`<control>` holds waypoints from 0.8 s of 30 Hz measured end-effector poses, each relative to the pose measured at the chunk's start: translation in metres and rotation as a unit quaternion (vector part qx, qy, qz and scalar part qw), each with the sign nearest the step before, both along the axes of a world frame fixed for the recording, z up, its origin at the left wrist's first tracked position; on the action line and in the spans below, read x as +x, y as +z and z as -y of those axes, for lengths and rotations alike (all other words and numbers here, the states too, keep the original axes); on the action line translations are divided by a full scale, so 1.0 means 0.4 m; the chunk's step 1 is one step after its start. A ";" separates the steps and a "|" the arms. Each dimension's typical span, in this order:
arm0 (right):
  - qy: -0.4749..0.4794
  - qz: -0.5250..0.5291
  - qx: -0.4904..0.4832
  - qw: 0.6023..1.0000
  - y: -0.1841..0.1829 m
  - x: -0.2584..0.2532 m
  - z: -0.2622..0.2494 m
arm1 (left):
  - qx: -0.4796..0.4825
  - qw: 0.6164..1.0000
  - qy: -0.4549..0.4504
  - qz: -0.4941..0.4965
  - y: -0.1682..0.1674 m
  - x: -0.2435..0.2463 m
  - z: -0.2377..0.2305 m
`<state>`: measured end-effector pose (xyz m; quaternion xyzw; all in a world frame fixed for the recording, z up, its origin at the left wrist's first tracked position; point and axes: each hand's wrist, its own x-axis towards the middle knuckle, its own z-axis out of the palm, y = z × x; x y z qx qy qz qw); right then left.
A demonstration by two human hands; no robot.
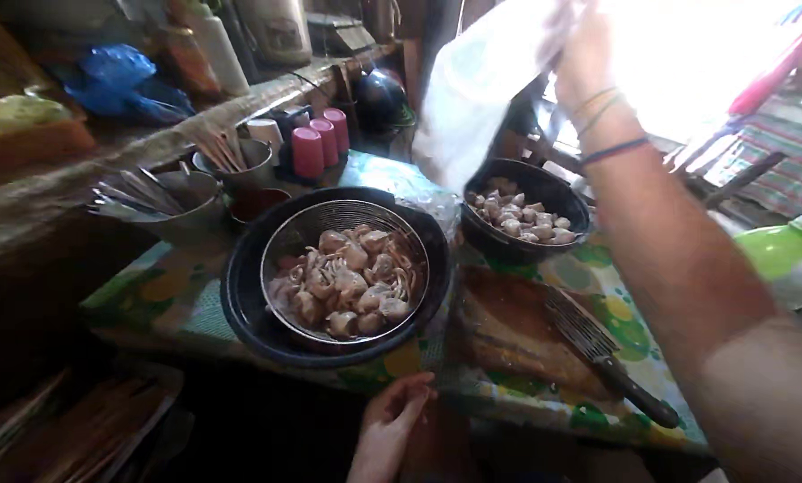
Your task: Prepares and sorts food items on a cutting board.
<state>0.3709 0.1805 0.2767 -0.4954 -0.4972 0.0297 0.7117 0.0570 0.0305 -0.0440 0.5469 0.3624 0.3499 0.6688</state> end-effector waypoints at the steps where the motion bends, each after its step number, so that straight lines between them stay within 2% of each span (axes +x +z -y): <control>1: -0.004 0.007 -0.026 1.000 -0.061 -0.002 -0.041 | 0.002 1.000 0.003 -0.001 -0.005 -0.011 0.001; 3: -0.003 0.015 -0.097 0.995 -0.206 -0.010 -0.098 | 0.003 1.000 0.003 -0.004 -0.008 -0.022 0.005; 6: 0.035 0.009 -0.234 0.972 -0.392 -0.062 -0.114 | -0.004 1.000 -0.009 -0.023 0.005 -0.024 0.015; 9: 0.066 0.034 -0.319 0.945 -0.482 -0.100 -0.071 | 0.000 0.999 -0.016 -0.031 0.001 -0.013 0.022; 11: 0.047 0.147 -0.324 0.934 -0.489 -0.118 0.035 | 0.002 0.999 -0.024 -0.035 -0.002 -0.003 0.027; 13: 0.023 0.265 -0.286 0.921 -0.501 -0.128 0.182 | 0.006 0.999 -0.037 -0.036 -0.001 0.015 0.028; 16: 0.060 0.367 -0.254 0.893 -0.554 -0.082 0.398 | 0.049 0.995 -0.078 -0.047 0.008 0.061 0.015; 18: 0.053 0.385 -0.284 0.877 -0.579 -0.028 0.541 | 0.110 0.986 -0.109 -0.054 0.029 0.107 -0.002; 20: -0.004 0.368 -0.326 0.871 -0.600 0.050 0.650 | 0.168 0.975 -0.138 -0.050 0.073 0.168 -0.018; 24: -0.114 0.222 -0.392 0.885 -0.652 0.212 0.773 | 0.298 0.939 -0.138 -0.103 0.196 0.328 -0.076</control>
